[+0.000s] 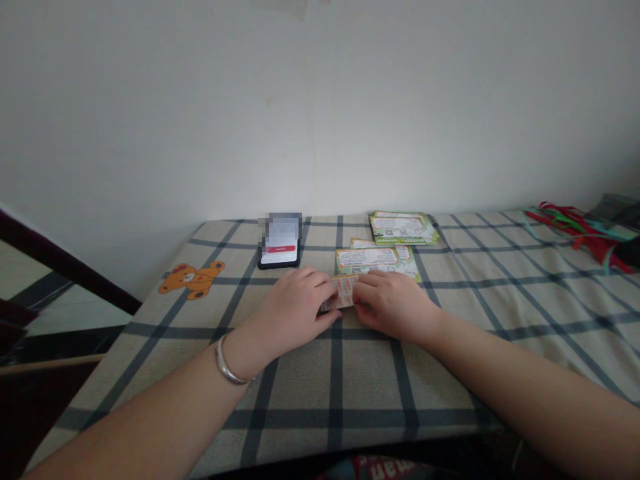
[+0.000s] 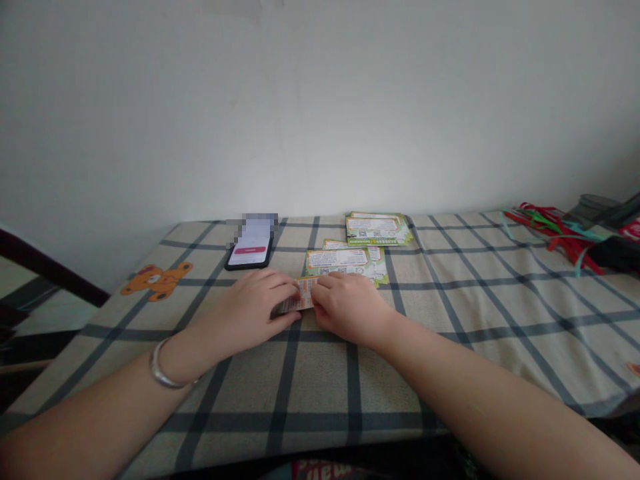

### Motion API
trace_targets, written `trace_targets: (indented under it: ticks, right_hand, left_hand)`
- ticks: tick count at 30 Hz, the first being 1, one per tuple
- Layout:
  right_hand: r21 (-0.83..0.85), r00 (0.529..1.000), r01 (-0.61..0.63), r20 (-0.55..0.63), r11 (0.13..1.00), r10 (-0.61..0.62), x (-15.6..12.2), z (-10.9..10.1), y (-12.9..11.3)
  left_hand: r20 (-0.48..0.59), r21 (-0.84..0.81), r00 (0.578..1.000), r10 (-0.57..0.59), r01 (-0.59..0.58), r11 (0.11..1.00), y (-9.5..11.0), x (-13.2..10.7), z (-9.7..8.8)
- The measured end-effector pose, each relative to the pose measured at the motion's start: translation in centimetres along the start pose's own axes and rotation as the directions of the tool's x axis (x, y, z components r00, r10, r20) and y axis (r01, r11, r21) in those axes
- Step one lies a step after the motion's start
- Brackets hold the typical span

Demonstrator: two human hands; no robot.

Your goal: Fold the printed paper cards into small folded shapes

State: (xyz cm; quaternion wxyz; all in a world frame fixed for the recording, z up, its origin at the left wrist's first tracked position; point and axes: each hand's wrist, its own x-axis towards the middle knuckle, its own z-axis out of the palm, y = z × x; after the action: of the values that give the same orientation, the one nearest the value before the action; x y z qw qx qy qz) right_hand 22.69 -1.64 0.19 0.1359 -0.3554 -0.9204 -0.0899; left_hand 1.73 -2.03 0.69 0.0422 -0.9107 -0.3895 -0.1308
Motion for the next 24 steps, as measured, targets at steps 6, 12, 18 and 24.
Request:
trace_targets:
  ticks: [6, 12, 18, 24]
  right_hand:
    - [0.087, 0.990, -0.129, -0.054, 0.988, 0.134, 0.3, -0.2, -0.2]
    - [0.197, 0.980, -0.144, -0.110, 0.970, 0.167, 0.4, 0.1, -0.1]
    - [0.269, 0.964, -0.101, -0.211, 0.958, 0.161, 0.5, 0.3, -0.2]
    - [0.275, 0.974, -0.069, -0.190, 0.959, 0.125, 0.7, 0.2, -0.3]
  left_hand:
    - [-0.042, -0.019, 0.999, -0.034, 0.033, 0.999, 0.2, 0.2, 0.5]
    - [-0.105, -0.049, 0.994, -0.034, 0.028, 0.998, 0.3, 0.3, 0.7]
    - [-0.224, -0.067, 0.975, -0.014, -0.001, 0.998, 0.6, 0.3, 0.7]
    - [-0.234, -0.087, 0.972, -0.031, 0.011, 0.996, 1.1, 0.3, 0.6]
